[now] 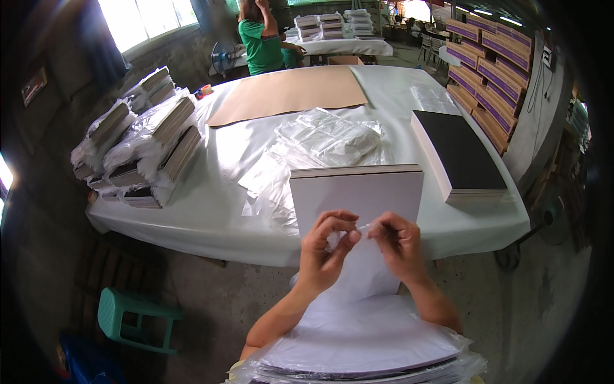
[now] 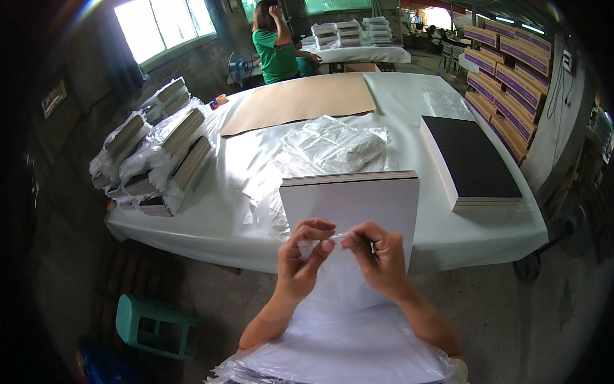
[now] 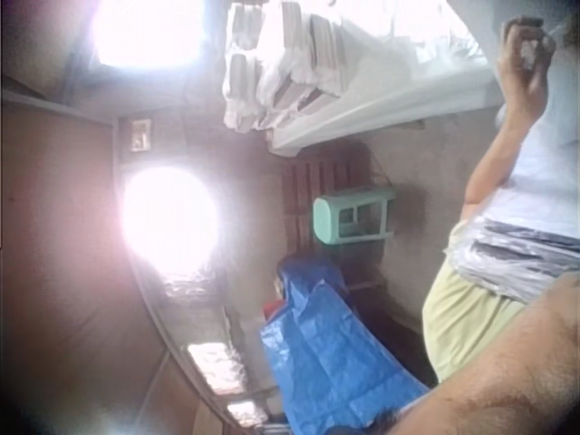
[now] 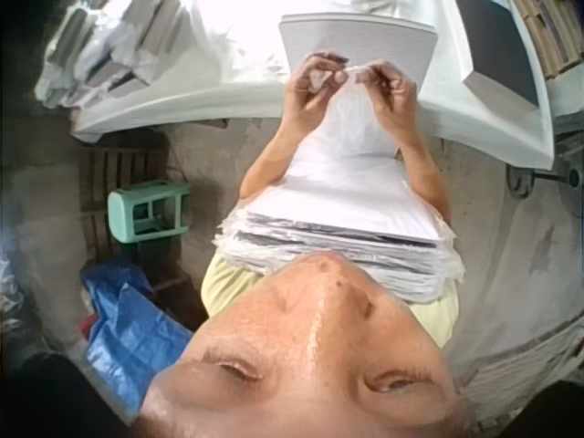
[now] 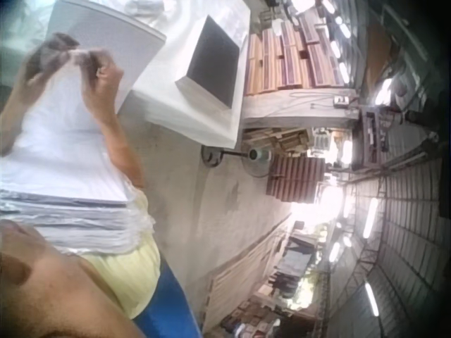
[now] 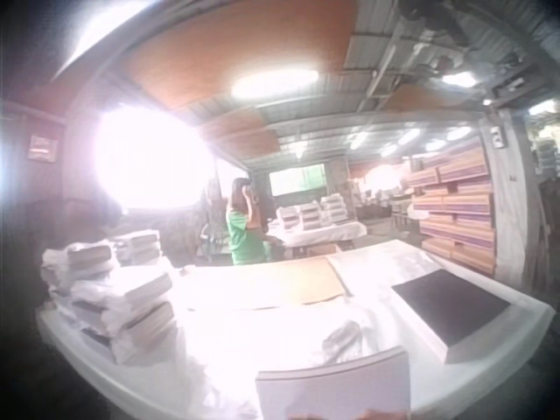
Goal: The person wraps black panels with white sheets by hand and places them into plastic bags.
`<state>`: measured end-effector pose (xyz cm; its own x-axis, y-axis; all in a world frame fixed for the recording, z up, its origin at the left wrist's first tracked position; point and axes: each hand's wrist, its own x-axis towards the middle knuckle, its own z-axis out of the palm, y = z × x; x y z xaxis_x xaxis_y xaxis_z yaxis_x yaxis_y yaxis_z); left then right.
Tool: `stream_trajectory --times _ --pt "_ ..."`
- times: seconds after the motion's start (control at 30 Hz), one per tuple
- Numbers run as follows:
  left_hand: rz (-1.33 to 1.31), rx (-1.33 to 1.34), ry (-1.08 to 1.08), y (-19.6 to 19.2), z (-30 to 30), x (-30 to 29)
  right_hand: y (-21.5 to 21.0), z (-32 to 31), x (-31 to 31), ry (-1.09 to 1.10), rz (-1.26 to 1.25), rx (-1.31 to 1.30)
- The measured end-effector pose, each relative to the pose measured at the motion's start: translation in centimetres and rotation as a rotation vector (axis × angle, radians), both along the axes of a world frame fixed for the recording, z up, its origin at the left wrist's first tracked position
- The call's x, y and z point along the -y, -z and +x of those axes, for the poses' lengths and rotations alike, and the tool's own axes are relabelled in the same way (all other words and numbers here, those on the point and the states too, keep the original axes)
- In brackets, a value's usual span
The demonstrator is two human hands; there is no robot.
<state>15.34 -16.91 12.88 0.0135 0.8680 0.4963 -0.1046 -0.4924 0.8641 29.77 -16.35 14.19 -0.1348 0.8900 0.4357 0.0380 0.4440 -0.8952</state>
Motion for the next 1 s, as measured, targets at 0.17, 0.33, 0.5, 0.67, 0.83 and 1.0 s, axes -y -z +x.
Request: stream_trajectory --times 0.17,0.33,0.5,0.67,0.83,1.0 --pt "-0.354 0.496 0.327 0.1 0.1 0.5 0.8 -0.4 -1.0 -0.104 0.155 0.005" --pt "-0.482 0.384 0.489 -0.8 -1.1 0.7 1.8 -0.4 -1.0 -0.236 -0.241 -0.5" --pt "-0.569 -0.1 0.849 0.1 -4.3 1.9 -1.2 4.8 -1.5 -0.337 -0.433 -0.833" --pt "-0.308 -0.194 0.913 3.4 -7.9 2.2 -0.7 10.2 -2.2 -0.113 -0.463 -0.802" --pt "-0.104 -0.032 1.075 2.5 -10.8 1.5 1.2 10.9 -1.7 -0.178 -0.409 -0.7" --pt "0.122 0.557 1.116 3.0 -8.6 1.0 2.9 8.6 -0.6 -0.379 -0.695 -0.641"
